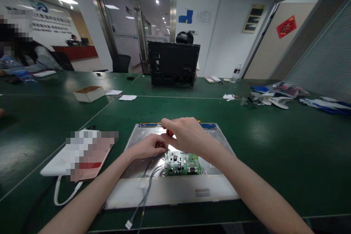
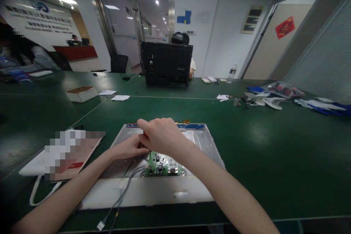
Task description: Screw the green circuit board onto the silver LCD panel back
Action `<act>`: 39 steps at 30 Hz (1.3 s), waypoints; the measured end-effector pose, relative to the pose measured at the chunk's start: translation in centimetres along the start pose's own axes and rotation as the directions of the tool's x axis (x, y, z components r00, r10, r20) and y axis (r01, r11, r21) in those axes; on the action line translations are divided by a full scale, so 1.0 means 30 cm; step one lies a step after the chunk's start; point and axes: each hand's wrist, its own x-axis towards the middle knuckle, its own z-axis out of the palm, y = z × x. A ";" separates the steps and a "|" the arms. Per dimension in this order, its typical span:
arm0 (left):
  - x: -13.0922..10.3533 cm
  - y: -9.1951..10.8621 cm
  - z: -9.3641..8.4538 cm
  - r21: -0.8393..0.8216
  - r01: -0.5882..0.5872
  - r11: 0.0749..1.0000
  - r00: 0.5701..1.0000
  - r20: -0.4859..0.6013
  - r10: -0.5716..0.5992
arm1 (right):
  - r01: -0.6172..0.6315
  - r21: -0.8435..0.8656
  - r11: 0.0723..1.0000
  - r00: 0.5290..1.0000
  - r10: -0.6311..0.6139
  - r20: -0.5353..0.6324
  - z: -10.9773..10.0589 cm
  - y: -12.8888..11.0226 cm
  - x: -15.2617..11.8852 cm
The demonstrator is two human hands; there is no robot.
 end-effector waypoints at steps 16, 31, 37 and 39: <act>-0.006 0.022 -0.007 0.000 0.018 1.000 1.000 -0.014 -0.018 | -0.005 -0.022 1.000 1.000 0.004 -0.019 -0.001 0.006 -0.002; 0.002 -0.002 0.001 0.004 -0.019 1.000 1.000 -0.018 0.019 | 0.000 -0.006 1.000 0.999 -0.001 -0.036 -0.004 -0.004 -0.005; -0.001 0.007 0.000 -0.027 0.012 1.000 1.000 -0.003 -0.012 | -0.009 0.005 1.000 1.000 0.009 -0.010 -0.003 0.004 -0.003; -0.003 0.009 0.000 -0.032 0.010 0.999 1.000 -0.012 -0.010 | -0.003 -0.004 1.000 1.000 0.003 -0.013 -0.003 0.006 -0.002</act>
